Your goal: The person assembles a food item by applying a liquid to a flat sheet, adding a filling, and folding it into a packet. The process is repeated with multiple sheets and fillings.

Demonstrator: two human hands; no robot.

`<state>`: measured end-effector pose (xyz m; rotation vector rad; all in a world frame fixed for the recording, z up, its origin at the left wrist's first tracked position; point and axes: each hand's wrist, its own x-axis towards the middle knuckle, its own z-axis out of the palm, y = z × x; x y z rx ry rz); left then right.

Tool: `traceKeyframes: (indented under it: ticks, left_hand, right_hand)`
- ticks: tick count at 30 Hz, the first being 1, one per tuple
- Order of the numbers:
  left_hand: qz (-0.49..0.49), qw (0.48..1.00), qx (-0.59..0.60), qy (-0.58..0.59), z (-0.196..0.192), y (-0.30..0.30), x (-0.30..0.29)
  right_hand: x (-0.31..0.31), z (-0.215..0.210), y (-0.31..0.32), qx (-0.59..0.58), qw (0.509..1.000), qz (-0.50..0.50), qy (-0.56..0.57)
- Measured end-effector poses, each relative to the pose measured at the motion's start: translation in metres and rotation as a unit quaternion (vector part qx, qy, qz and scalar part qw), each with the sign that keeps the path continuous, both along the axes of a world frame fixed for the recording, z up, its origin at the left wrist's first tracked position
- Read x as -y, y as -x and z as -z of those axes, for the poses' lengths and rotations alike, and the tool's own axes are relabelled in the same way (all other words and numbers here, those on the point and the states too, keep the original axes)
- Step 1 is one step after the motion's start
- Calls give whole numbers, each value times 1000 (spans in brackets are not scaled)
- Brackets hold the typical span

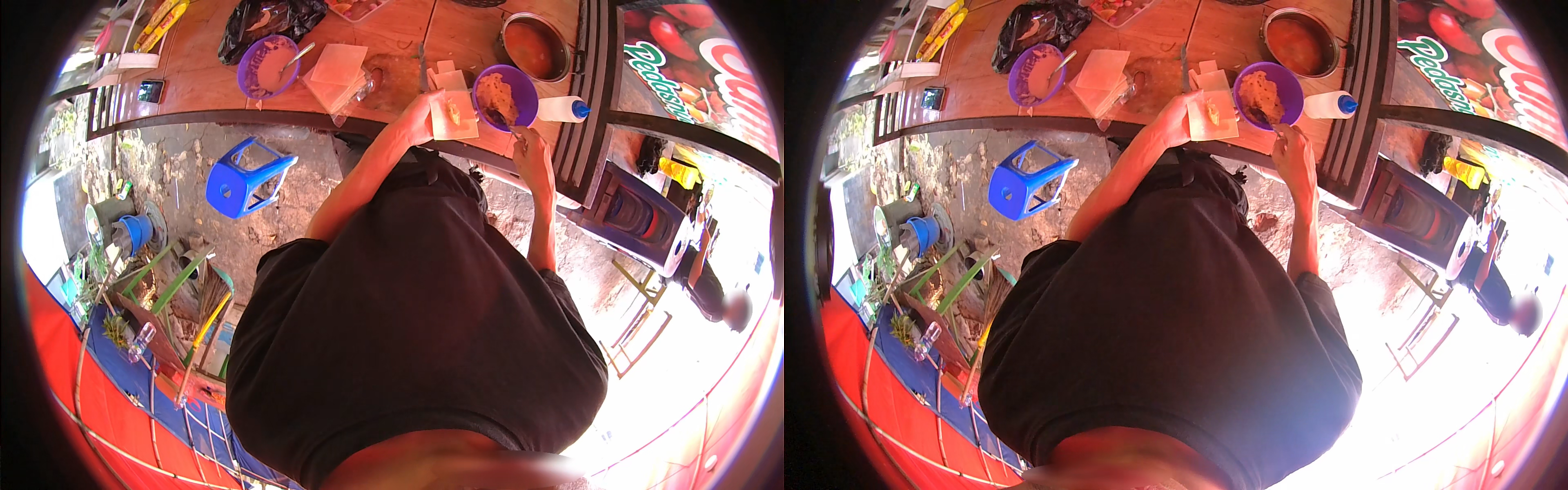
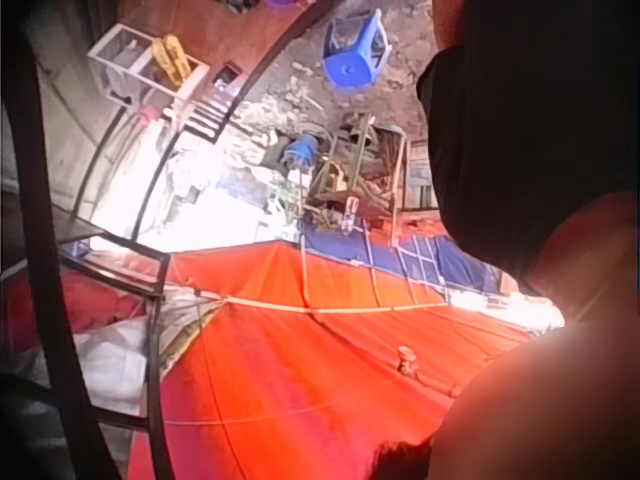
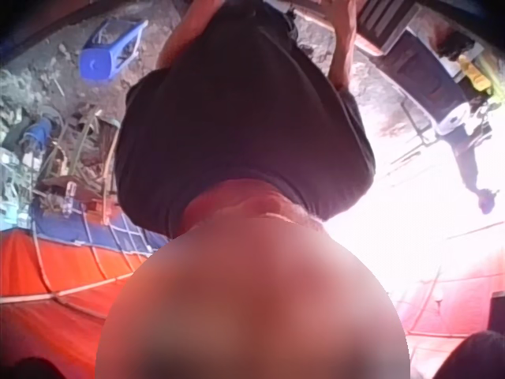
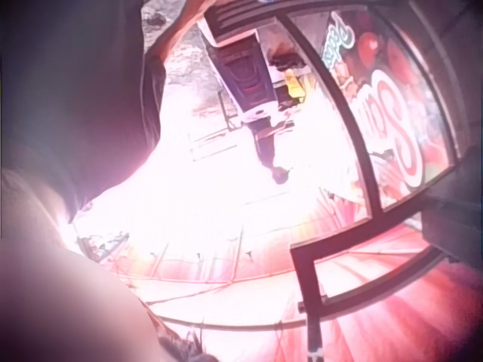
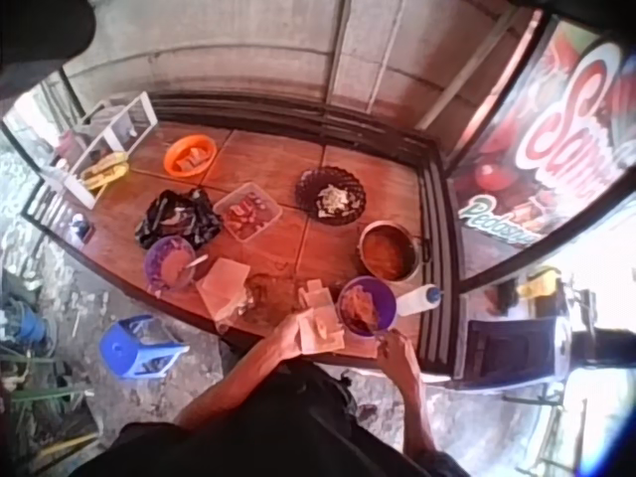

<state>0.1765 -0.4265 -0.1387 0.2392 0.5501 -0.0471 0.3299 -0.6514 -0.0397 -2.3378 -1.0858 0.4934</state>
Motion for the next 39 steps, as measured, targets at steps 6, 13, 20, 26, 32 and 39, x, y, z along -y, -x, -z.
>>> traceKeyframes:
  ticks: [6, 13, 20, 26, 32, 39]
  left_hand:
    - [-1, 999, -21, -24, -3, -2, -2]
    - [-13, 999, 32, -21, -10, 2, -13]
    - [-88, 990, 82, -69, -45, 10, -35]
    - [-126, 973, 191, 5, -67, 11, -40]
    - [-140, 968, 209, 7, -66, 12, -40]
    - [-167, 962, 214, 11, -67, 10, -41]
  right_hand:
    - [0, 15, -14, -27, 999, -25, -28]
    - [1, 11, -23, -277, 958, 66, -2]
    - [-42, -17, 39, -109, 976, 19, -185]
    - [-77, -34, 70, -21, 968, -67, -242]
    - [-82, -38, 75, -39, 978, -73, -194]
    - [-85, -35, 80, -29, 973, -67, -219]
